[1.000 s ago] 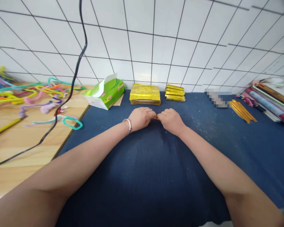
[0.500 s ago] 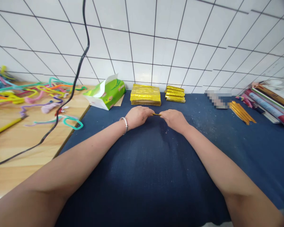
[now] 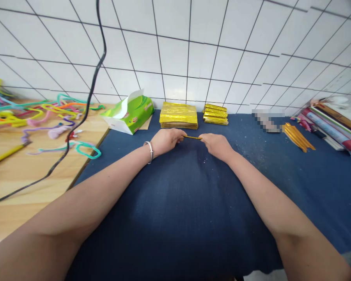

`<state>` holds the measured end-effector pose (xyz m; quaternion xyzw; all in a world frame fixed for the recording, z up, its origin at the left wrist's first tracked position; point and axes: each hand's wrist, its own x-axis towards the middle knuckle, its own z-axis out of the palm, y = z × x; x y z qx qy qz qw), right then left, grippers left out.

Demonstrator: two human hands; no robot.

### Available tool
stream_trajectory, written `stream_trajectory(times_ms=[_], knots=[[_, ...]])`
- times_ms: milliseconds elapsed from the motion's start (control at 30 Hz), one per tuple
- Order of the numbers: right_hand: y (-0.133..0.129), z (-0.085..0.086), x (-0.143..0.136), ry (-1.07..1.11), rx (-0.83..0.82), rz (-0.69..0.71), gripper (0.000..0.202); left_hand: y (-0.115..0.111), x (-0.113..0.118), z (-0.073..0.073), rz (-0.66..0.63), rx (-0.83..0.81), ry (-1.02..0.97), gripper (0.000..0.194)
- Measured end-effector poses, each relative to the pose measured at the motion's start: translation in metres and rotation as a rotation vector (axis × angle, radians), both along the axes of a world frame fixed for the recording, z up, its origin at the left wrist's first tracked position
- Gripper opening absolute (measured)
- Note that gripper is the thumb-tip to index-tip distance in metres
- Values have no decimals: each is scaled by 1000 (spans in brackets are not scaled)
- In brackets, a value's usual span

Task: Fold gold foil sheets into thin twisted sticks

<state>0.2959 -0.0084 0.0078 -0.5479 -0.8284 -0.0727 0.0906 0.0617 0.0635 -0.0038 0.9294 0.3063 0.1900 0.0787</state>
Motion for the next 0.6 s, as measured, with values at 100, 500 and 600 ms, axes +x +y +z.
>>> stream_trajectory(times_ms=[100,500,600], knots=[[-1,1,-2,-16,1,-17,26,0,1,1,35,31,20,32],[-6,-1,-13,-72,13,32,26,-10,12,6,-71,357,83,29],[-8,2,-20,-84,74,85,26,-12,14,7,-43,380,77,29]])
